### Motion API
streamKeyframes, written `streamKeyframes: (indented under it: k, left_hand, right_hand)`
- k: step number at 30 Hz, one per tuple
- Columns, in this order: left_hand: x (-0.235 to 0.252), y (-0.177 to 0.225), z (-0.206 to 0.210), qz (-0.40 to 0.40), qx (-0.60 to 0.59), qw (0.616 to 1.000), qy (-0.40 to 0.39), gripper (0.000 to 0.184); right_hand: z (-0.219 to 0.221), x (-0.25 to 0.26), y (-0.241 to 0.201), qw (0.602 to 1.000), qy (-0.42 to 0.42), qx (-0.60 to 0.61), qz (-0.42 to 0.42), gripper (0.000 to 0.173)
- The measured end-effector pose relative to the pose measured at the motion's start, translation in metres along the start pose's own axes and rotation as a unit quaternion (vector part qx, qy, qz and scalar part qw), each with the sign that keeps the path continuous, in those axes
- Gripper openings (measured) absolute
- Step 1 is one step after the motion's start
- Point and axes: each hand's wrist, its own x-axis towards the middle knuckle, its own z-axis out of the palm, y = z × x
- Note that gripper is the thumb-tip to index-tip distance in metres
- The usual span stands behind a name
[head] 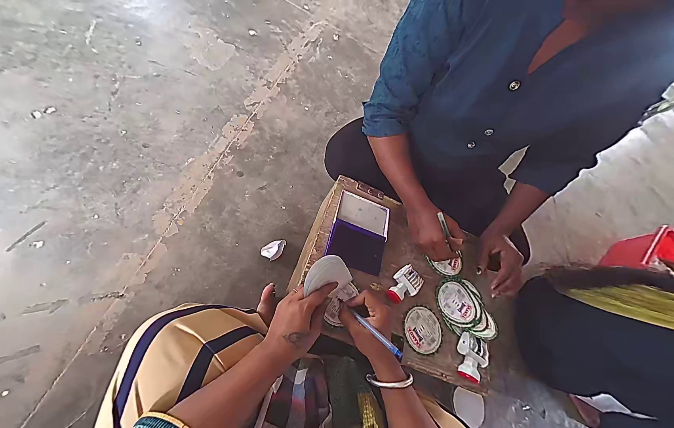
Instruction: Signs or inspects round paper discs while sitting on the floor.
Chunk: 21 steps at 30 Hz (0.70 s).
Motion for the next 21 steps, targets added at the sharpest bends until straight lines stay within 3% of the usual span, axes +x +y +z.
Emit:
streamKeyframes:
  k: [15, 19, 21]
  left_hand:
    - [0.002, 0.001, -0.003, -0.018, -0.008, 0.999, -0.033, 0.037]
    - [0.003, -0.001, -0.004, -0.009, -0.007, 0.999, -0.037, 0.036]
    - [0.003, -0.003, -0.002, -0.008, -0.004, 1.000, -0.028, 0.036]
  right_hand:
    - [0.002, 0.002, -0.003, 1.000, 0.002, 0.002, 0.021, 0.009]
    - [-0.004, 0.002, -0.006, 0.995, 0.046, 0.076, -0.043, 0.005]
    - [-0.011, 0.008, -0.006, 0.995, 0.022, 0.061, -0.071, 0.005]
